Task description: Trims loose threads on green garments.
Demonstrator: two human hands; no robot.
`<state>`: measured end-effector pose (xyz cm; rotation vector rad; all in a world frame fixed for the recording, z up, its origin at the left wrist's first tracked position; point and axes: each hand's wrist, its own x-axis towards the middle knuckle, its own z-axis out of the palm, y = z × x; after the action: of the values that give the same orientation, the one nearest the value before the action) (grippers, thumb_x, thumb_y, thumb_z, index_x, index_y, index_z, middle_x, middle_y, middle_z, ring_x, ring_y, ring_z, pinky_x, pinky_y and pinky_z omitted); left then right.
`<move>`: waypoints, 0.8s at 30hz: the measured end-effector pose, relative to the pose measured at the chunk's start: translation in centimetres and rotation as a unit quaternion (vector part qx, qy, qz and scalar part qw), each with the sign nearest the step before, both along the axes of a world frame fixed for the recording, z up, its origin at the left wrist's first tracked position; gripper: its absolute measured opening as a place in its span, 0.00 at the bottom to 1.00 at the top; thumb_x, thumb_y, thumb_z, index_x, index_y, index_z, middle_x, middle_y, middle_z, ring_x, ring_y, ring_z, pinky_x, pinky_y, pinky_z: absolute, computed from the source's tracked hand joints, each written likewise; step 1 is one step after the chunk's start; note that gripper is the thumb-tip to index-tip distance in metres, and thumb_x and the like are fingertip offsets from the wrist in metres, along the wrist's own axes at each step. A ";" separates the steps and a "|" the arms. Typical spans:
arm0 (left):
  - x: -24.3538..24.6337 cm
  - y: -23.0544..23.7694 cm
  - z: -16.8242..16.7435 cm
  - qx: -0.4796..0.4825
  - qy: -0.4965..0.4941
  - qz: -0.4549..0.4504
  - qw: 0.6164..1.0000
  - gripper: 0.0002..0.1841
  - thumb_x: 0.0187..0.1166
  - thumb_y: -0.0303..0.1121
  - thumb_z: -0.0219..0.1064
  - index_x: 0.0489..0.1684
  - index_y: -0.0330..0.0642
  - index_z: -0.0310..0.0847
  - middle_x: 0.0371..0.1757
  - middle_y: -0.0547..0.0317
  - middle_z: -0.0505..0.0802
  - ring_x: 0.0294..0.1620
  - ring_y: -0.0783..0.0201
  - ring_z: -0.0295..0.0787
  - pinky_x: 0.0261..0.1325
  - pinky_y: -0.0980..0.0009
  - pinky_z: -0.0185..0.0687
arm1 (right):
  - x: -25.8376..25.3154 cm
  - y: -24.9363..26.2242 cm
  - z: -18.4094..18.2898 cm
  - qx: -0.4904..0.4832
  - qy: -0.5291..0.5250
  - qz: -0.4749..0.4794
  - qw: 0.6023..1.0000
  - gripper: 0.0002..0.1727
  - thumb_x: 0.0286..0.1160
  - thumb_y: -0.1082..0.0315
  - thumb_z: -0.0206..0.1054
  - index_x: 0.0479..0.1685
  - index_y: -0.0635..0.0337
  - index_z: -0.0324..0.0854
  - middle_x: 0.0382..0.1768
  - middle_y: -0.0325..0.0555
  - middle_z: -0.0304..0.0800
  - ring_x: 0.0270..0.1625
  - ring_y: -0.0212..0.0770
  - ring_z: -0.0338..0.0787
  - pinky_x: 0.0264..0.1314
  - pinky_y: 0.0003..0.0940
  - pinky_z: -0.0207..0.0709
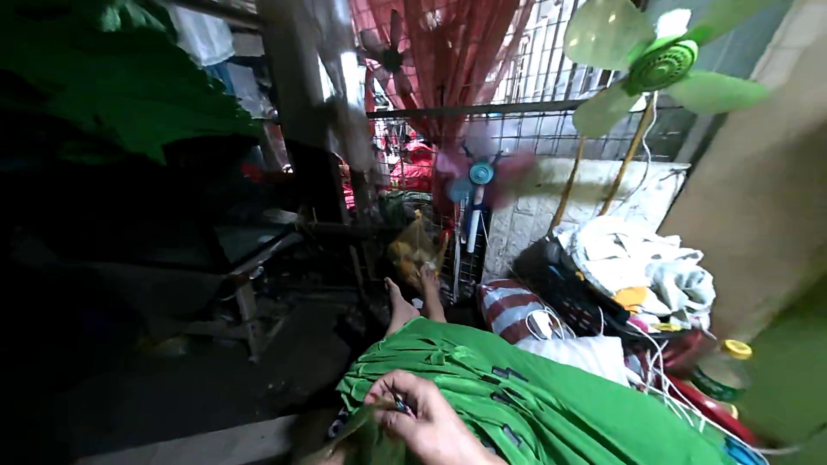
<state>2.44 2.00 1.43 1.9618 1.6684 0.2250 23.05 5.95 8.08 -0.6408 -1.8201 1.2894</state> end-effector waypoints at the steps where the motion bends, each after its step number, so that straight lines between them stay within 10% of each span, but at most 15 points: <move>1: 0.1 0.1 0.4 0.022 -0.014 -0.024 0.999 0.15 0.85 0.20 0.58 0.61 0.13 0.78 0.62 0.15 0.83 0.69 0.23 0.79 0.75 0.35 0.69 | 0.0 0.2 -0.1 -0.017 0.004 -0.011 1.000 0.13 0.80 0.78 0.60 0.58 0.75 0.79 0.40 0.46 0.85 0.33 0.24 0.79 0.39 0.20 0.75; 5: 6.5 -0.1 10.2 -0.122 -0.042 0.071 0.989 0.16 0.85 0.16 0.56 0.65 0.10 0.75 0.72 0.21 0.81 0.78 0.40 0.74 0.83 0.62 0.61 | -0.4 1.3 -0.5 -0.078 0.006 -0.030 0.997 0.13 0.81 0.77 0.60 0.59 0.76 0.78 0.40 0.49 0.84 0.33 0.27 0.80 0.40 0.24 0.77; 9: 1.5 0.4 3.0 0.127 -0.222 -0.089 0.963 0.15 0.82 0.24 0.59 0.33 0.16 0.83 0.45 0.34 0.90 0.51 0.58 0.87 0.62 0.67 0.80 | -0.9 3.5 -0.9 -0.088 -0.061 0.000 0.994 0.16 0.83 0.74 0.61 0.65 0.75 0.76 0.45 0.58 0.85 0.39 0.39 0.82 0.48 0.36 0.79; 13: 1.8 1.6 1.7 0.196 -0.416 -0.062 0.886 0.10 0.83 0.23 0.54 0.32 0.39 0.80 0.40 0.71 0.90 0.41 0.83 0.87 0.50 0.81 0.86 | -0.8 4.6 -1.7 -0.109 -0.069 0.013 0.992 0.17 0.84 0.72 0.62 0.66 0.75 0.75 0.40 0.56 0.84 0.36 0.40 0.82 0.46 0.36 0.79; 17: 3.1 2.2 2.3 0.174 -0.552 -0.081 0.811 0.08 0.85 0.39 0.64 0.47 0.62 0.91 0.43 0.79 0.94 0.38 0.82 0.89 0.44 0.84 0.85 | 0.0 4.9 -2.0 -0.135 -0.039 0.015 0.990 0.17 0.85 0.71 0.61 0.66 0.74 0.75 0.40 0.53 0.85 0.36 0.36 0.82 0.46 0.33 0.79; 24: 5.0 3.1 1.3 0.395 -0.448 0.064 0.799 0.12 0.77 0.21 0.60 0.43 0.52 0.85 0.55 0.81 0.90 0.56 0.83 0.87 0.59 0.81 0.86 | 0.5 4.5 -1.5 -0.145 0.029 -0.009 0.989 0.15 0.83 0.74 0.62 0.62 0.74 0.76 0.42 0.49 0.85 0.40 0.30 0.85 0.48 0.27 0.80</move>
<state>7.42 5.15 2.75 1.7159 1.0782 1.8315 23.56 10.50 6.55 -0.7654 -1.5883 1.5603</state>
